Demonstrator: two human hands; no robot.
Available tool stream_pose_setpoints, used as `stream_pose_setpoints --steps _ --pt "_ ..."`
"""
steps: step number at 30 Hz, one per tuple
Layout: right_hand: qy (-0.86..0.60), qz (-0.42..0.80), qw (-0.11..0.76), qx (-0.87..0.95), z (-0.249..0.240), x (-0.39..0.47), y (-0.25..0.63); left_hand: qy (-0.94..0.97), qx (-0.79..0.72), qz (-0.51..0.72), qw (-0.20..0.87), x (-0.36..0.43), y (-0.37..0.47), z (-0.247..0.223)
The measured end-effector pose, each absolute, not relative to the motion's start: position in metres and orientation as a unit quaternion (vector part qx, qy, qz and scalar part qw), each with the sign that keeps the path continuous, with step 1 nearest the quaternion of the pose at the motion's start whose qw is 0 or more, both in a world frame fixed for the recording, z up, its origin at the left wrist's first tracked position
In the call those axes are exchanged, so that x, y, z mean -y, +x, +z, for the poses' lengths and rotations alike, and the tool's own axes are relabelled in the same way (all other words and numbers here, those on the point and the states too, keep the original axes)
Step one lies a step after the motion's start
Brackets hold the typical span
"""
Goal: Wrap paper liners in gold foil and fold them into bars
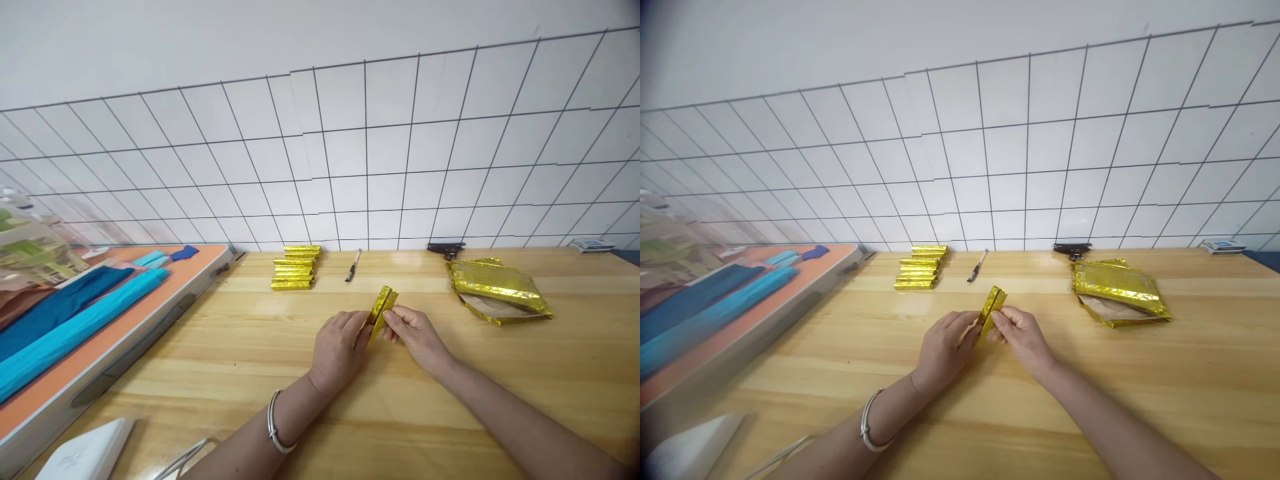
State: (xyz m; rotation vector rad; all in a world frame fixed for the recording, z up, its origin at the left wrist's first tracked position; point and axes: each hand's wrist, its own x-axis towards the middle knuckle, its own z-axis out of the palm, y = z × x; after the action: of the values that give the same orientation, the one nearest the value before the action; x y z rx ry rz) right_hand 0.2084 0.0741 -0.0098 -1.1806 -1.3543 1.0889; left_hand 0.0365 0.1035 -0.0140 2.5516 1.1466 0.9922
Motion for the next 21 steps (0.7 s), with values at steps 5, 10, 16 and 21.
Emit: stream_pose_setpoints --steps 5,10,16,21 --pt "-0.470 0.470 0.491 0.563 -0.007 -0.074 0.208 0.848 -0.404 0.321 0.124 -0.103 0.037 -0.014" --pt "-0.464 0.466 0.494 0.569 -0.003 -0.070 0.207 0.815 -0.420 0.332 0.221 -0.103 0.040 -0.015" --pt "-0.455 0.467 0.513 0.558 -0.002 -0.070 0.200 0.792 -0.433 0.341 0.264 -0.100 0.043 -0.015" --pt "-0.520 0.417 0.518 0.536 -0.008 -0.072 0.199 0.789 -0.433 0.333 0.281 -0.098 0.043 -0.012"
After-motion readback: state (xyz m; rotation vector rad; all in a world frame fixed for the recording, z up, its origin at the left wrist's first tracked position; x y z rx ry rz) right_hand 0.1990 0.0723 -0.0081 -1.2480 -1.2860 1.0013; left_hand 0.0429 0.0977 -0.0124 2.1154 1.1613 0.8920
